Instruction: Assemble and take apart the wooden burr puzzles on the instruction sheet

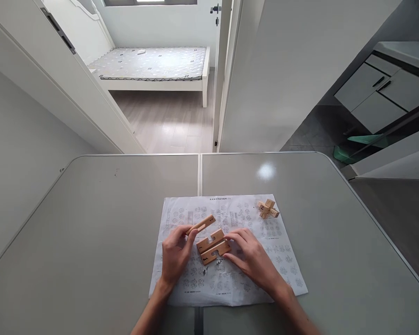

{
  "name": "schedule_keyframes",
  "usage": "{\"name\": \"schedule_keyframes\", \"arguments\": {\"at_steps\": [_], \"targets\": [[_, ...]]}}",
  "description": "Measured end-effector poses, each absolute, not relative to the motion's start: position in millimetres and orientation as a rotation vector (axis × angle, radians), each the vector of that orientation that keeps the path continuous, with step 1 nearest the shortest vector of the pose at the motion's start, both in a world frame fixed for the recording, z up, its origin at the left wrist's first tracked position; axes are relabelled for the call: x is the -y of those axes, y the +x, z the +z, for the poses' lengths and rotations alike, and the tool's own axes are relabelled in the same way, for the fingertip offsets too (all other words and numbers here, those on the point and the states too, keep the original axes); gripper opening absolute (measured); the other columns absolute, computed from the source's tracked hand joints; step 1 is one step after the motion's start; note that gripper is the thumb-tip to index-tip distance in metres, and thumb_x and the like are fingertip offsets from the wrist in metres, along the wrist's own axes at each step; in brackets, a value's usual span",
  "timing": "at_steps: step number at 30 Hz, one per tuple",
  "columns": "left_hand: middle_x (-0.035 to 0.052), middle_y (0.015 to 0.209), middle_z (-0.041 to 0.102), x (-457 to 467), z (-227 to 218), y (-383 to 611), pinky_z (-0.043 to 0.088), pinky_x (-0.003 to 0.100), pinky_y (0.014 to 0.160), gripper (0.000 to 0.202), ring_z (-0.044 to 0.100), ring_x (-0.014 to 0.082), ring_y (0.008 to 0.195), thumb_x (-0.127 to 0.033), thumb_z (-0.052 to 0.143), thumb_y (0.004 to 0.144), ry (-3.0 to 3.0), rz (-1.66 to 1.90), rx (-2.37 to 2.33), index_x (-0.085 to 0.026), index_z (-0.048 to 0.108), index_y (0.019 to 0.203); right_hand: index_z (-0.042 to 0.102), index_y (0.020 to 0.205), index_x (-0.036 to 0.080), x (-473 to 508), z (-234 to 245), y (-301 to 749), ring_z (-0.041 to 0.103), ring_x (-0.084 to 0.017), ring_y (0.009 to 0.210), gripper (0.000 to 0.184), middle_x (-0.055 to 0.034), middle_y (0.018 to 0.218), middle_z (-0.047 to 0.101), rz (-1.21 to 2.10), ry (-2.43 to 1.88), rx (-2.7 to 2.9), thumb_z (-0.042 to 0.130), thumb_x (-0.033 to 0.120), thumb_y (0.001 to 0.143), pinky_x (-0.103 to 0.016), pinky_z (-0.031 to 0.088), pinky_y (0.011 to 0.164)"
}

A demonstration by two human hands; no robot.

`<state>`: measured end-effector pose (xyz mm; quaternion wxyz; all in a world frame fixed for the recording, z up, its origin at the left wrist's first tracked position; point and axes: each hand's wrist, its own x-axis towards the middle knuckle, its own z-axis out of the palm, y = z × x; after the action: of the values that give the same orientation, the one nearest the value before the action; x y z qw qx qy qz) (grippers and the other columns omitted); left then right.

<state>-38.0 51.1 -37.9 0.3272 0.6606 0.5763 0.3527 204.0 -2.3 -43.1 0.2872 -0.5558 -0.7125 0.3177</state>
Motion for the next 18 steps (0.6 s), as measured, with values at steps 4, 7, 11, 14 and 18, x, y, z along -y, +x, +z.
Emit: {"name": "schedule_keyframes", "arguments": {"at_steps": [4,7,11,14,18], "targets": [[0.0007,0.075,0.072,-50.2,-34.5,-38.3,0.054,0.029,0.069,0.027,0.068,0.0179,0.066,-0.046,0.063,0.098,1.498,0.967,-1.481,-0.021,0.071,0.094,0.062,0.113,0.028,0.0,-45.3,202.7,0.062,-0.029,0.111,0.025,-0.0075,0.117,0.064,0.873,-1.491,1.959,0.073,0.018,0.093,-0.044,0.058,0.091],[0.0018,0.082,0.075,-49.9,-31.8,-37.4,0.055,0.028,0.064,0.027,0.068,0.0156,0.056,-0.046,0.063,0.098,1.347,0.988,-1.415,-0.02,0.07,0.097,0.06,0.106,0.027,-1.6,-44.2,203.6,0.061,-0.029,0.112,0.023,-0.0071,0.118,0.063,0.912,-1.477,1.97,0.074,0.017,0.091,-0.044,0.057,0.093],[0.0045,0.088,0.078,-49.6,-32.3,-37.4,0.053,0.029,0.063,0.029,0.068,0.0153,0.053,-0.046,0.064,0.098,1.249,1.006,-1.402,-0.018,0.07,0.102,0.058,0.101,0.026,-1.8,-40.1,204.1,0.061,-0.027,0.108,0.028,-0.0042,0.112,0.065,0.996,-1.476,1.987,0.078,0.012,0.087,-0.04,0.055,0.089],[0.0065,0.093,0.079,-49.8,-35.2,-39.0,0.052,0.03,0.065,0.031,0.069,0.0158,0.056,-0.047,0.063,0.099,1.229,1.02,-1.398,-0.018,0.07,0.107,0.062,0.104,0.027,-0.5,-38.2,203.4,0.062,-0.025,0.104,0.024,-0.0035,0.11,0.065,1.026,-1.446,2.01,0.072,0.009,0.091,-0.036,0.053,0.087],[0.0067,0.09,0.079,-50.1,-36.9,-40.3,0.052,0.03,0.065,0.033,0.07,0.0162,0.058,-0.048,0.061,0.1,1.211,1.04,-1.389,-0.017,0.071,0.107,0.069,0.101,0.026,1.9,-33.8,200.4,0.064,-0.021,0.091,0.012,-0.0039,0.104,0.065,1.055,-1.433,1.949,0.062,0.016,0.1,-0.032,0.051,0.08]]}}
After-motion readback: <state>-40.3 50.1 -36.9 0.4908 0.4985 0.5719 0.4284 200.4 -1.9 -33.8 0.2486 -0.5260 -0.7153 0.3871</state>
